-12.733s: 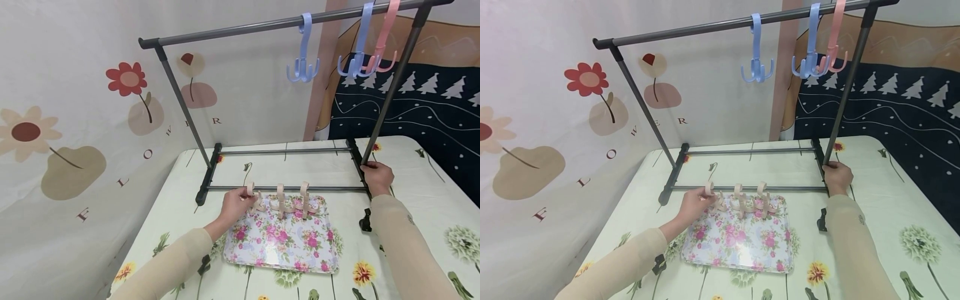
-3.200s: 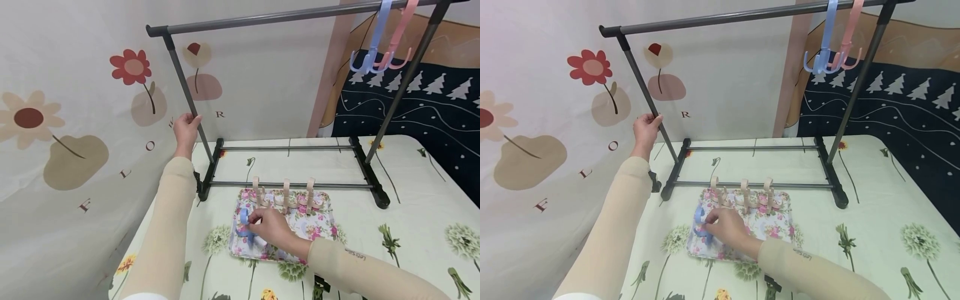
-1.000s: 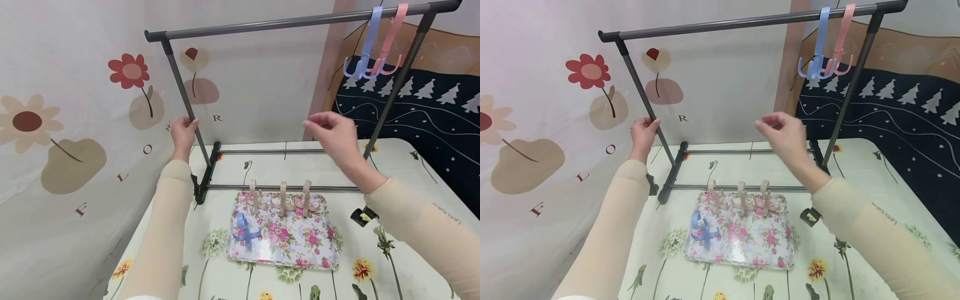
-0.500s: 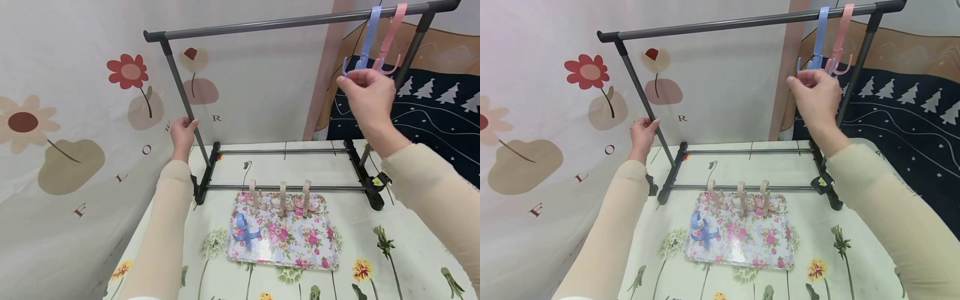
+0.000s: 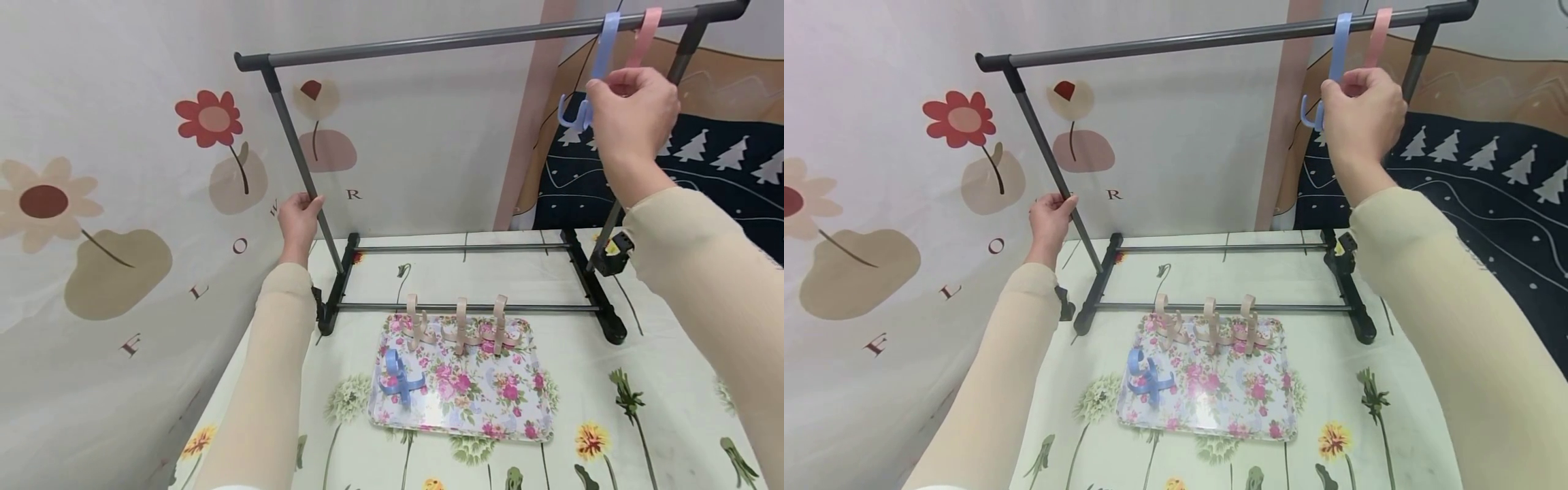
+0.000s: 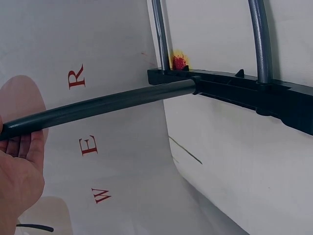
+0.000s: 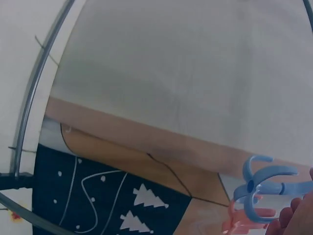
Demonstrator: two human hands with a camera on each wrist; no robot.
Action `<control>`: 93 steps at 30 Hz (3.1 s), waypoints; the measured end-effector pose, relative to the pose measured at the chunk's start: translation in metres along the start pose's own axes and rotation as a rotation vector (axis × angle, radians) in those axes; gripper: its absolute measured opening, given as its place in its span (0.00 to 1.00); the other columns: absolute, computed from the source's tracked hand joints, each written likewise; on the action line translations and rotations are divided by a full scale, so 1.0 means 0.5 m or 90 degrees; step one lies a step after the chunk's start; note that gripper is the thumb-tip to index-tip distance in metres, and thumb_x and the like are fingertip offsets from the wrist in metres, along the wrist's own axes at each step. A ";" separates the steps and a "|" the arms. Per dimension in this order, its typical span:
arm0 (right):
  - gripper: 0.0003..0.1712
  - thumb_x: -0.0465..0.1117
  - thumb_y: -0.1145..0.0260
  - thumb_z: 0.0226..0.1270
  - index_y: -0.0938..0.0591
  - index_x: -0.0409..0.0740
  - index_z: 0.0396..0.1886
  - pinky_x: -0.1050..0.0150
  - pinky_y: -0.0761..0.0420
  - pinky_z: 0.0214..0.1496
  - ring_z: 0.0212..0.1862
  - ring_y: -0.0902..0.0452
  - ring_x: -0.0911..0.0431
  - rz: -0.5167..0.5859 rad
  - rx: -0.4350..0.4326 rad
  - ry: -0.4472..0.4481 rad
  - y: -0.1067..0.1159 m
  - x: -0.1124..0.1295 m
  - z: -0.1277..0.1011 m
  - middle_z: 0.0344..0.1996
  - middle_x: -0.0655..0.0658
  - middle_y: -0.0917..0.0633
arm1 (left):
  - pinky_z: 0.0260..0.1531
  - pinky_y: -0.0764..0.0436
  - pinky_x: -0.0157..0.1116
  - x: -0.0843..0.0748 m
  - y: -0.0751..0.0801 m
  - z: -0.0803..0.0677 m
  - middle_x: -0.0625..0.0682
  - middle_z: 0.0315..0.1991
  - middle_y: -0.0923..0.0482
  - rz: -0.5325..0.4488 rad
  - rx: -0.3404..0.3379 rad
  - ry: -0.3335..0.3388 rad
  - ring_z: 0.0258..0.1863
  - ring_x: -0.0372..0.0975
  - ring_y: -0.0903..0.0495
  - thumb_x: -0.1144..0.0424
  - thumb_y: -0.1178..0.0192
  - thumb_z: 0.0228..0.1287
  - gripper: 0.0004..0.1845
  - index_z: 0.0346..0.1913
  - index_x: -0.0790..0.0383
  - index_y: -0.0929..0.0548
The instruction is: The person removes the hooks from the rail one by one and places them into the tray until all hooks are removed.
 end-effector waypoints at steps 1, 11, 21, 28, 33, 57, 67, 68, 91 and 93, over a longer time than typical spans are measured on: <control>0.22 0.55 0.33 0.67 0.17 0.53 0.57 0.66 0.40 0.63 0.50 0.31 0.70 -0.005 -0.003 -0.008 -0.002 0.000 0.003 0.41 0.62 0.22 | 0.56 0.28 0.42 0.000 0.001 -0.001 0.54 0.49 0.19 0.000 0.000 0.002 0.51 0.43 0.24 0.50 0.40 0.71 0.18 0.51 0.62 0.19; 0.25 0.57 0.37 0.69 0.21 0.54 0.62 0.67 0.41 0.66 0.50 0.37 0.71 -0.063 -0.048 -0.017 -0.027 0.016 0.020 0.46 0.62 0.24 | 0.55 0.27 0.41 0.002 0.005 0.002 0.53 0.49 0.20 -0.005 -0.006 0.007 0.51 0.43 0.24 0.52 0.40 0.71 0.17 0.52 0.62 0.19; 0.25 0.59 0.41 0.70 0.18 0.55 0.61 0.66 0.40 0.65 0.53 0.33 0.70 -0.144 -0.066 -0.016 -0.028 0.021 0.039 0.54 0.58 0.17 | 0.56 0.27 0.42 -0.002 -0.005 0.003 0.54 0.51 0.18 -0.022 -0.003 0.011 0.52 0.43 0.23 0.53 0.38 0.71 0.17 0.52 0.63 0.19; 0.26 0.60 0.43 0.71 0.18 0.55 0.61 0.63 0.44 0.66 0.50 0.42 0.71 -0.193 -0.058 -0.014 -0.026 0.013 0.046 0.55 0.56 0.17 | 0.55 0.27 0.41 -0.003 -0.015 0.000 0.54 0.50 0.18 -0.014 -0.003 0.004 0.51 0.43 0.23 0.52 0.39 0.71 0.17 0.52 0.63 0.19; 0.26 0.61 0.44 0.70 0.17 0.56 0.59 0.64 0.47 0.67 0.51 0.46 0.69 -0.227 -0.071 -0.010 -0.021 0.012 0.052 0.45 0.61 0.19 | 0.55 0.27 0.42 -0.005 -0.016 -0.002 0.55 0.49 0.18 -0.016 -0.008 -0.004 0.50 0.43 0.23 0.54 0.39 0.71 0.15 0.50 0.63 0.19; 0.30 0.57 0.51 0.70 0.18 0.47 0.61 0.64 0.33 0.62 0.60 0.27 0.57 -0.318 0.019 0.101 -0.038 0.073 0.050 0.53 0.48 0.14 | 0.57 0.27 0.41 -0.002 -0.006 -0.001 0.54 0.52 0.19 -0.016 -0.006 0.007 0.53 0.42 0.23 0.52 0.39 0.71 0.17 0.52 0.62 0.20; 0.28 0.60 0.44 0.71 0.19 0.51 0.62 0.71 0.40 0.68 0.67 0.38 0.63 -0.222 0.028 0.090 -0.015 0.110 0.059 0.64 0.53 0.24 | 0.57 0.28 0.43 -0.009 -0.021 -0.003 0.53 0.51 0.18 -0.006 0.003 0.002 0.52 0.42 0.23 0.51 0.39 0.71 0.17 0.51 0.61 0.19; 0.28 0.60 0.43 0.71 0.19 0.51 0.62 0.71 0.40 0.68 0.67 0.39 0.64 -0.220 0.028 0.091 -0.015 0.110 0.058 0.64 0.53 0.24 | 0.57 0.28 0.43 -0.009 -0.022 -0.003 0.53 0.51 0.18 -0.005 0.003 0.001 0.52 0.43 0.23 0.52 0.39 0.71 0.17 0.51 0.61 0.19; 0.28 0.61 0.41 0.69 0.17 0.52 0.60 0.70 0.30 0.62 0.58 0.22 0.61 -0.175 0.068 0.137 -0.048 0.086 -0.013 0.55 0.55 0.16 | 0.54 0.26 0.40 0.007 -0.011 0.012 0.55 0.52 0.18 -0.015 -0.002 -0.016 0.51 0.42 0.22 0.54 0.38 0.71 0.18 0.53 0.64 0.20; 0.27 0.60 0.40 0.69 0.17 0.51 0.59 0.68 0.30 0.63 0.56 0.21 0.61 -0.160 0.082 0.142 -0.053 0.083 -0.023 0.54 0.52 0.15 | 0.55 0.26 0.40 0.008 -0.010 0.013 0.55 0.52 0.18 -0.018 -0.001 -0.014 0.52 0.43 0.22 0.54 0.38 0.71 0.18 0.53 0.64 0.20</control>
Point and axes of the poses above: each hand's wrist, its own z-axis towards the middle knuckle, its own y-axis out of the back of the hand, x = y × z, the point moved 4 cm from there along z, towards the middle knuckle
